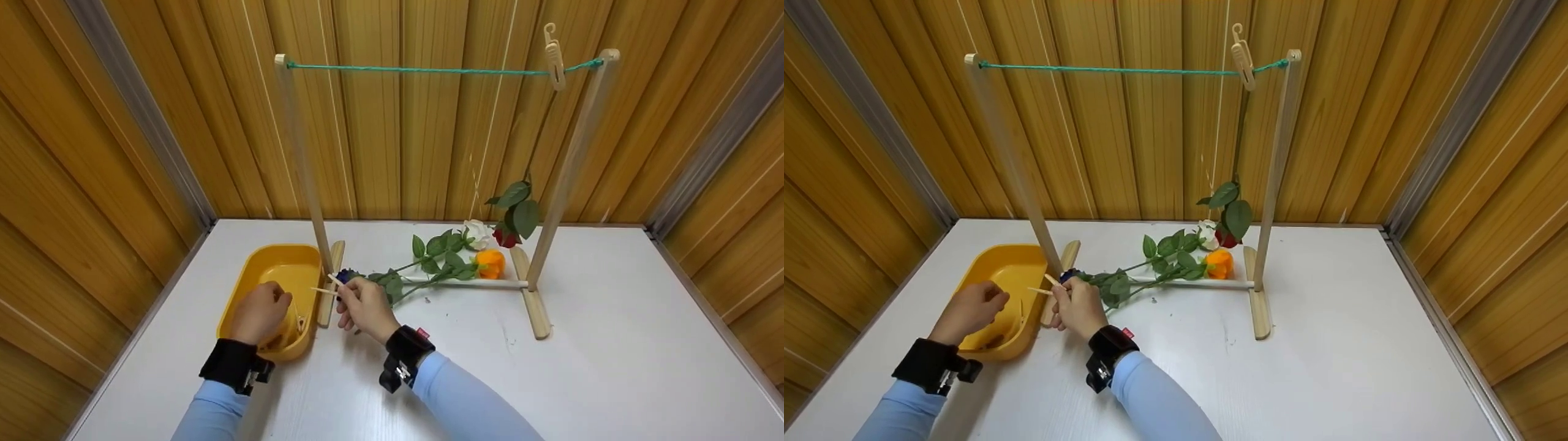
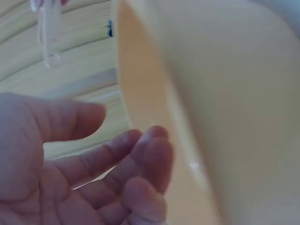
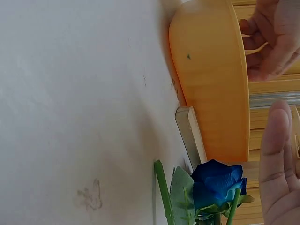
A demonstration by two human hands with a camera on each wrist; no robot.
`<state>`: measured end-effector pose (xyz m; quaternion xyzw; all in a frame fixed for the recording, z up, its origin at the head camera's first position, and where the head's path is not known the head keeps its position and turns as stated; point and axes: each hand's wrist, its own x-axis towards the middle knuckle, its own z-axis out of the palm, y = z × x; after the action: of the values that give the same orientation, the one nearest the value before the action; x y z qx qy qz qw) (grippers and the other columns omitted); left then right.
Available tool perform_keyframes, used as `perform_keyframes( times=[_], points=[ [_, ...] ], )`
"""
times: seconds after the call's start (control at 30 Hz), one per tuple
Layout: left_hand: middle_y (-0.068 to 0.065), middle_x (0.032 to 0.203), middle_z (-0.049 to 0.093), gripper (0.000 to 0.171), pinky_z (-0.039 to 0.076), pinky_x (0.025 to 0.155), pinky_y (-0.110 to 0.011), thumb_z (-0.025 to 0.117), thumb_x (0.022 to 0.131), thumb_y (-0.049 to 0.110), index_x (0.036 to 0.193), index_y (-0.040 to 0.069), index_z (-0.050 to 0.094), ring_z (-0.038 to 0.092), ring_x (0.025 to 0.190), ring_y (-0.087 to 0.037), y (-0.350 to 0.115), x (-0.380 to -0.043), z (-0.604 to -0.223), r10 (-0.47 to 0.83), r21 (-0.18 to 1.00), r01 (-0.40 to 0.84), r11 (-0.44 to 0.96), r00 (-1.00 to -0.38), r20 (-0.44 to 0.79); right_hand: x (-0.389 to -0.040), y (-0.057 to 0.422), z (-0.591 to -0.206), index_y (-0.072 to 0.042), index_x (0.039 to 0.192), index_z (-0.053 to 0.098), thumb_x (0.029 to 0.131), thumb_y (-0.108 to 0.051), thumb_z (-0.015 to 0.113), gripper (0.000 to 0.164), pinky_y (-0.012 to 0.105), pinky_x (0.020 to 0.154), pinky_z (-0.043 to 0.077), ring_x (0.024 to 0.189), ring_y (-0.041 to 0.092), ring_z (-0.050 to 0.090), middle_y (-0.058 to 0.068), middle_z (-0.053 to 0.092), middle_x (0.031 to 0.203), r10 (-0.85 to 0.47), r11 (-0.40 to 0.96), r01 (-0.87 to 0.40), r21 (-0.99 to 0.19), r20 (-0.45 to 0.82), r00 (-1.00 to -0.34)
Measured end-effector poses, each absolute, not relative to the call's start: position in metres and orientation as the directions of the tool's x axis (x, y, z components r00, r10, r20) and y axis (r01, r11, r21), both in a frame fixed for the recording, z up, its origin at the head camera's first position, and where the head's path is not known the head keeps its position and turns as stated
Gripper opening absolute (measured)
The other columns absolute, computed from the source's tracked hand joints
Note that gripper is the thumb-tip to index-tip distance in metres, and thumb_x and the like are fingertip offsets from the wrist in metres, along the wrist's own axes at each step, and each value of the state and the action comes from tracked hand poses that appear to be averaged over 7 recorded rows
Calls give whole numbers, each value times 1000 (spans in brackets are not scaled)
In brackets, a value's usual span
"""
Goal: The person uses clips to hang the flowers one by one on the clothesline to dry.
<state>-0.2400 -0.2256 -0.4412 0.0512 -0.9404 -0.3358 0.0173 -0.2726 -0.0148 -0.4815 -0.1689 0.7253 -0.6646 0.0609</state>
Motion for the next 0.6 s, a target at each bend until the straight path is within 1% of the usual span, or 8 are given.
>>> perform_keyframes(
  times=[0.17, 0.3, 0.4, 0.5, 0.6],
  points=[
    [-10, 79, 57, 32, 41, 60, -32, 51, 108, 26, 105, -2, 66, 53, 69, -22, -208, -241, -431, -130, 697, -56, 715, -990, 53, -274, -11, -482, 11, 102, 60, 107, -8, 54, 20, 32, 48, 58, 51, 9, 62, 29, 69, 83, -322, 38, -174, -984, 153, -934],
    [-12, 85, 63, 39, 45, 60, -31, 53, 108, 33, 111, -3, 66, 55, 71, -23, -194, -242, -424, -132, 724, -55, 687, -990, 50, -275, -9, -480, 8, 102, 59, 106, -5, 53, 15, 26, 47, 56, 52, 10, 62, 32, 68, 85, -319, 0, -179, -984, 170, -932],
    [-13, 85, 64, 45, 46, 56, -29, 54, 108, 37, 118, -6, 64, 57, 69, -22, -184, -244, -423, -132, 739, -69, 670, -991, 27, -275, -6, -479, 7, 104, 59, 106, -5, 53, 14, 24, 48, 55, 53, 11, 62, 36, 67, 89, -323, -4, -186, -983, 177, -930],
    [-13, 83, 64, 51, 45, 54, -28, 56, 107, 37, 126, -10, 61, 56, 66, -21, -175, -245, -424, -133, 751, -67, 657, -991, 28, -275, -3, -478, 7, 106, 59, 106, -6, 55, 13, 25, 50, 56, 55, 14, 63, 35, 67, 91, -328, 1, -207, -978, 195, -924],
    [-12, 79, 61, 53, 43, 52, -27, 57, 106, 37, 128, -12, 59, 54, 64, -20, -167, -248, -426, -134, 767, -50, 639, -990, 46, -275, 0, -479, 6, 107, 59, 105, -6, 57, 13, 27, 50, 57, 57, 17, 65, 33, 68, 92, -327, 8, -240, -971, 224, -918]
  ],
)
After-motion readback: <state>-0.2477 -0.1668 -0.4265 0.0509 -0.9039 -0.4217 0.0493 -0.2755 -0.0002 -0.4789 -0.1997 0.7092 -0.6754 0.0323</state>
